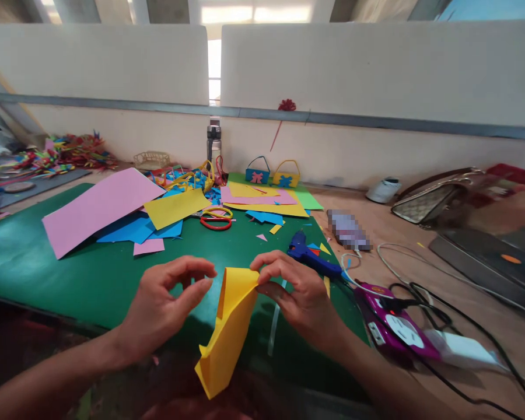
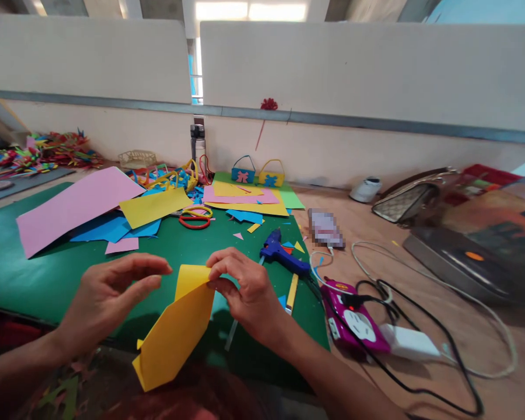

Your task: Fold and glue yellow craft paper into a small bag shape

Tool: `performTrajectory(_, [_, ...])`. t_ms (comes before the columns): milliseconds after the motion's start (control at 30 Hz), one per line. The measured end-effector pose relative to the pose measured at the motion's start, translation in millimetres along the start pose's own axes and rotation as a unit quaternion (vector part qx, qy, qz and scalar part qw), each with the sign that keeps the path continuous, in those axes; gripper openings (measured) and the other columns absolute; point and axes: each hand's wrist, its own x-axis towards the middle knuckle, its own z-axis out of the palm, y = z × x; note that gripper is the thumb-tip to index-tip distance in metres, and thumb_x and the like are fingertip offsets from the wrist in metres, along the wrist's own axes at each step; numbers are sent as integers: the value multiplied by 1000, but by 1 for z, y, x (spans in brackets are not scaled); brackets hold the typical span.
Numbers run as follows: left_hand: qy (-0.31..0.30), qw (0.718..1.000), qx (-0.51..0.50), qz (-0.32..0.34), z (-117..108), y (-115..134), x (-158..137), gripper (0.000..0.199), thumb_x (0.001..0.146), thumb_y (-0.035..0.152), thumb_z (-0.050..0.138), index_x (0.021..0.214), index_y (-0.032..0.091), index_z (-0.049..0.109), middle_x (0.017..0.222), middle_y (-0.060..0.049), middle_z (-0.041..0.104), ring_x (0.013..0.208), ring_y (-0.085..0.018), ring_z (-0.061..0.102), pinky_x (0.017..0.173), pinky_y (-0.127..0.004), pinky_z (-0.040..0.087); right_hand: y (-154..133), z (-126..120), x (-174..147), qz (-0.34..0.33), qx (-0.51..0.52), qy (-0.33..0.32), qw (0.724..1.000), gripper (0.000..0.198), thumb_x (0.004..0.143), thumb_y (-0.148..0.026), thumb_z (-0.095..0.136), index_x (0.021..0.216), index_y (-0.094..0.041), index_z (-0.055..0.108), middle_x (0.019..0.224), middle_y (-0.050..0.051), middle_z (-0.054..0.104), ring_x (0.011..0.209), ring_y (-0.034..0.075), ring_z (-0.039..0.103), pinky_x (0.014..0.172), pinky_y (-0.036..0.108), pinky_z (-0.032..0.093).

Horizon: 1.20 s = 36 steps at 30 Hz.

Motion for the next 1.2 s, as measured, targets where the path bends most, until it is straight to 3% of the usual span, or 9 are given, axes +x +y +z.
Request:
performTrajectory(100, [-158,964,-165,-140,0,1,5,22,83,32,54,83,16,69,66,-3,68,54,-11,57,48,-19,46,2,1,0,-7,-4,-5,1000,15,80,-9,57,74,-22,54,86,0,61,78,12,60,70,23,48])
performTrajectory(200, [-241,914,-243,-218,8,0,12,26,82,35,54,79,15,70,65,-3,64,55,-9,51,49,-18,41,4,2,0,-13,-10,-11,1000,14,81,-10,56,75,-22,53,87,1,62,79,12,60,70,24,48])
performTrajectory(367, [-242,880,-305,-271,22,2,18,27,79,38,58,78,14,70,64,-1,59,55,-8,45,51,-19,38,7,1,0,-24,-19,-20,999,13,81,-11,56,75,-23,53,88,2,62,81,13,61,71,25,49])
performTrajectory(667, [-257,894,-279,-238,22,9,13,31,82,39,53,81,13,69,65,-1,55,59,-10,41,57,-22,37,-3,0,-1,42,-3,-3,999,11,77,-17,61,70,-23,54,94,3,64,84,16,62,77,30,50])
performTrajectory(933, [-268,865,-345,-249,25,13,9,33,82,42,55,87,13,70,64,-1,55,58,-9,42,53,-20,34,-6,1,-1,25,-3,2,1000,10,79,-20,60,71,-23,55,98,4,64,89,17,62,75,28,50])
performTrajectory(1067, [-267,860,-347,-264,29,13,6,38,81,46,56,92,13,69,66,-2,56,57,-9,42,51,-20,33,-9,1,-2,28,-23,12,999,12,80,-19,57,69,-23,53,96,5,65,89,18,62,77,31,50])
performTrajectory(1200, [-259,859,-343,-277,33,14,4,40,80,50,55,85,12,68,63,0,55,52,-7,40,49,-19,32,-10,2,-3,18,-39,23,999,13,80,-17,56,69,-22,53,97,5,65,92,19,62,78,31,50])
